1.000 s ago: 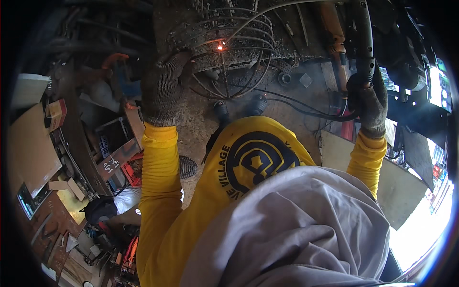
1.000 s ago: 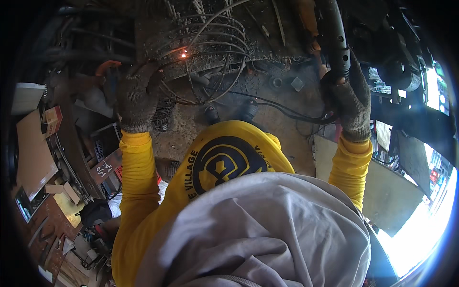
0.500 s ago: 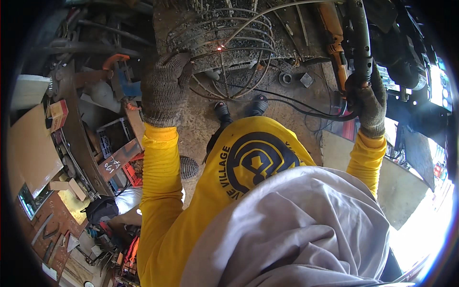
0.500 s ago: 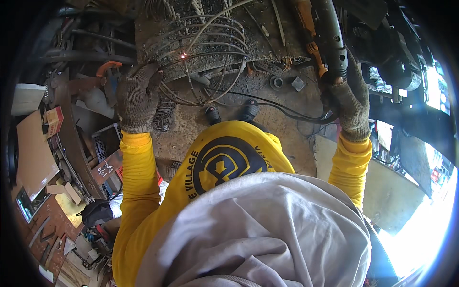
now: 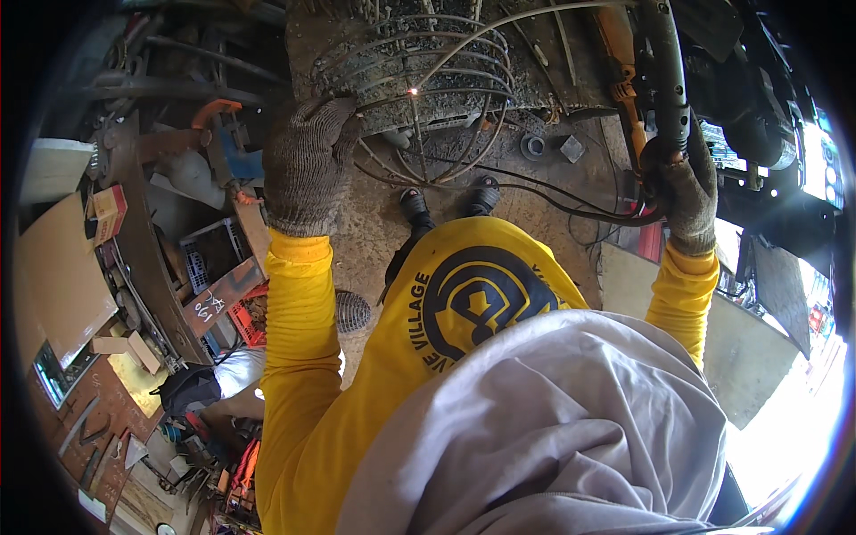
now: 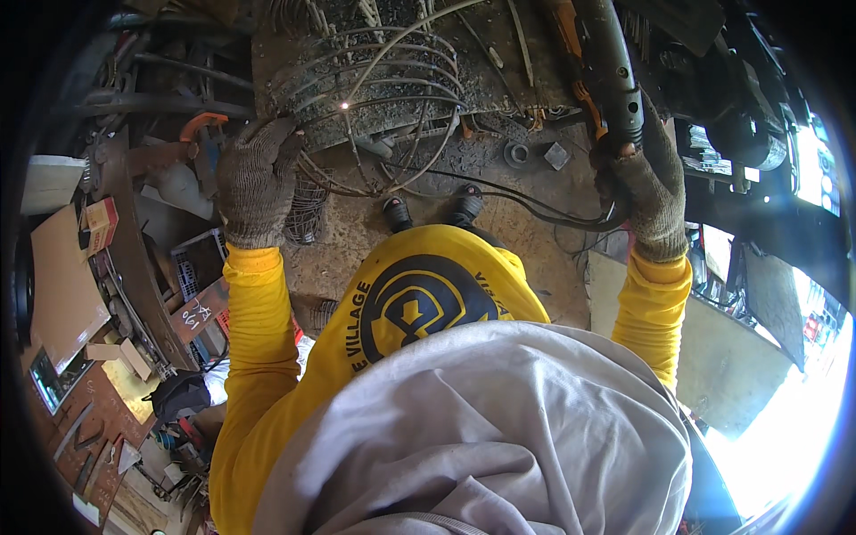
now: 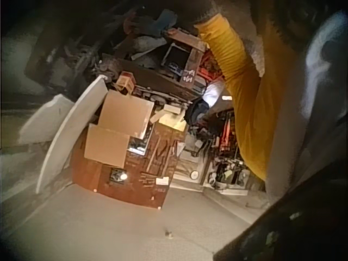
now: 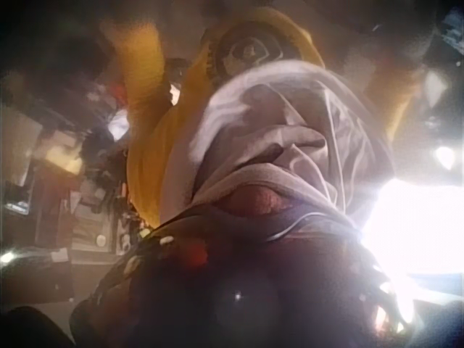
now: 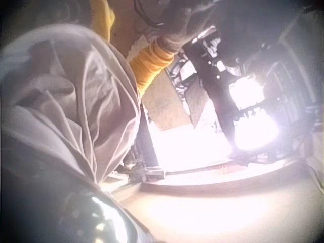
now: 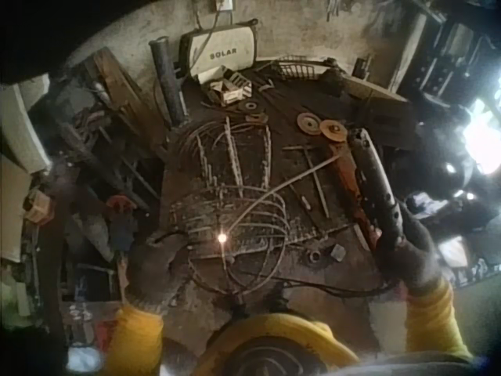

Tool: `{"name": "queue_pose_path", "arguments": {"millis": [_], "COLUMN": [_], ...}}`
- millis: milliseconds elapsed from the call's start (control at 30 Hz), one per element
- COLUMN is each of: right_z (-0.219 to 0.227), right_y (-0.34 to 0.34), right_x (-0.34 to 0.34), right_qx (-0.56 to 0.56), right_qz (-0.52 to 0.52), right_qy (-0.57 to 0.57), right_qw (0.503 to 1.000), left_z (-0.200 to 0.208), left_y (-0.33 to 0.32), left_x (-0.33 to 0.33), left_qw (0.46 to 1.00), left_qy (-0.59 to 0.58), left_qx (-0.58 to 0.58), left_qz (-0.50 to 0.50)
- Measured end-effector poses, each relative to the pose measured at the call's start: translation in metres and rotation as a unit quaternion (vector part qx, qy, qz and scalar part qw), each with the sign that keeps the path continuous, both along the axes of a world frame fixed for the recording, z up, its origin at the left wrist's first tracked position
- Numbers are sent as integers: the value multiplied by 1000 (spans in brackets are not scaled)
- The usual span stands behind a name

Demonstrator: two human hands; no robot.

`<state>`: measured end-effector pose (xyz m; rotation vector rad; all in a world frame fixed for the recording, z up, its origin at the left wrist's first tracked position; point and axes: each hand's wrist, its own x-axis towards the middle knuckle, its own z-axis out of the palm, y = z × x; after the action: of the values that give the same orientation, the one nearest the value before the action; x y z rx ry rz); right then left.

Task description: The person joins metal rods to a circular metal frame using a welder. They position the welder on the intersection points, activate it to create a weld, and then use a hammer to tap the metal frame.

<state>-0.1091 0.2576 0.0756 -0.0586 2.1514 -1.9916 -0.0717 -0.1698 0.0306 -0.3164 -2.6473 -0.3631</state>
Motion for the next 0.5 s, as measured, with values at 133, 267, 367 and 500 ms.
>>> {"name": "queue_pose_path", "arguments": {"millis": [133,267,367,500], "right_z": [7,3,-4,-12], "right_y": [-7,-3,0,7], "right_x": [1,2,-1,0], "right_qx": [18,51,64,55], "right_qz": [-17,-24,-31,-40], "right_qy": [-8,21,42,49], "right_qw": [1000,998,997,996], "left_z": [-18,-31,-50,-64], "left_y": [-12,-21,-31,-35], "left_x": [8,10,20,20], "left_qw": [998,998,995,989], "left_qy": [-47,-6,6,10], "left_qx": [-32,-53,-81,-139], "left_qz": [32,32,51,55]}}
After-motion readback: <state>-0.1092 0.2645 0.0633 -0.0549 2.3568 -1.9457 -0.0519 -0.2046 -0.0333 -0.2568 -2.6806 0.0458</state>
